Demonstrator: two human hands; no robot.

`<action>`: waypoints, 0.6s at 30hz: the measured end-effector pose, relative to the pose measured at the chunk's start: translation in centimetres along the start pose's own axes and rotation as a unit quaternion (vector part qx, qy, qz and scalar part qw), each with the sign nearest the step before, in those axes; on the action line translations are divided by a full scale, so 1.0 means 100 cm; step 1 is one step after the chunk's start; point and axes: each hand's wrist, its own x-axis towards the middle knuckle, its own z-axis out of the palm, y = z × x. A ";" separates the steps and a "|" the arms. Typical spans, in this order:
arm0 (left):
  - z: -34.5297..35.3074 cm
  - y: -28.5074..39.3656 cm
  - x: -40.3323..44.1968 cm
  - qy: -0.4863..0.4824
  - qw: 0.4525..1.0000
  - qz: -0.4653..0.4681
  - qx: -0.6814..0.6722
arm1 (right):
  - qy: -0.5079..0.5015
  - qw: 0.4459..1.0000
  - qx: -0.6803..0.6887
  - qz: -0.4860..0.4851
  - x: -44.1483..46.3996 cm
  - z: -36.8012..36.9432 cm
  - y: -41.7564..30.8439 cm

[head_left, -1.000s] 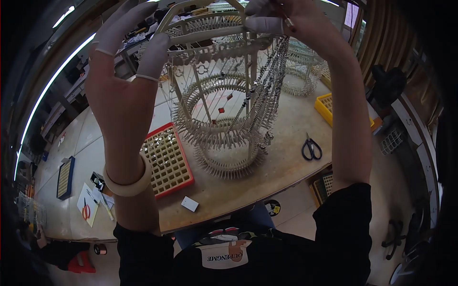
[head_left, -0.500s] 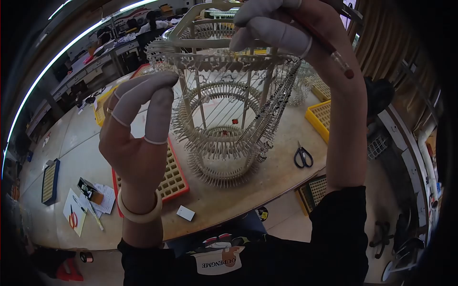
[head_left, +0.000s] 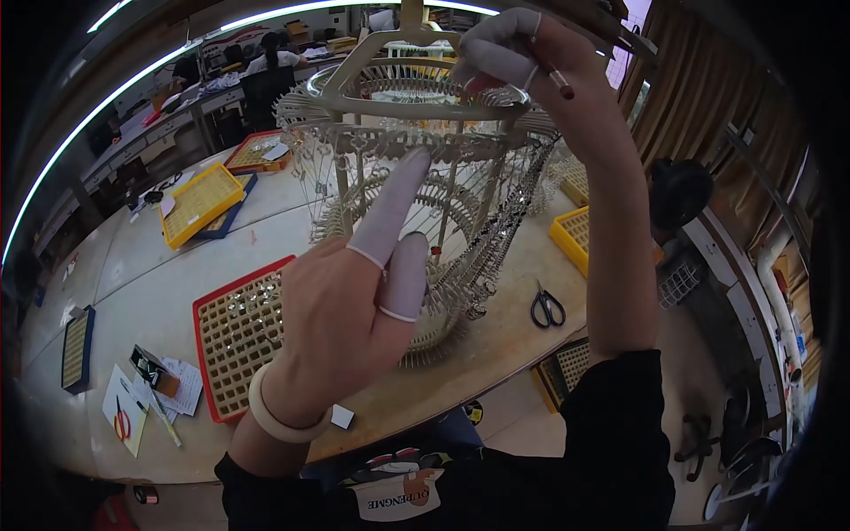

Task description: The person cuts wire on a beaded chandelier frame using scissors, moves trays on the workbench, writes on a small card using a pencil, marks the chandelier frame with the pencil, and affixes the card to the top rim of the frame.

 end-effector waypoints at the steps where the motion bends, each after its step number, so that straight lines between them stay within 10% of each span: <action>1: 0.001 0.002 0.001 0.003 1.000 0.003 0.001 | -0.003 0.998 0.048 0.034 -0.003 0.003 0.002; 6: 0.013 0.007 0.005 0.016 1.000 0.009 0.002 | -0.092 0.992 0.049 -0.064 -0.005 -0.001 0.022; 10: 0.022 0.007 0.008 0.082 0.995 0.049 0.003 | -0.138 0.985 0.086 0.051 -0.004 -0.002 0.009; 18: 0.024 0.008 0.006 0.092 0.990 0.055 0.093 | -0.060 0.987 0.150 0.017 -0.005 0.010 0.007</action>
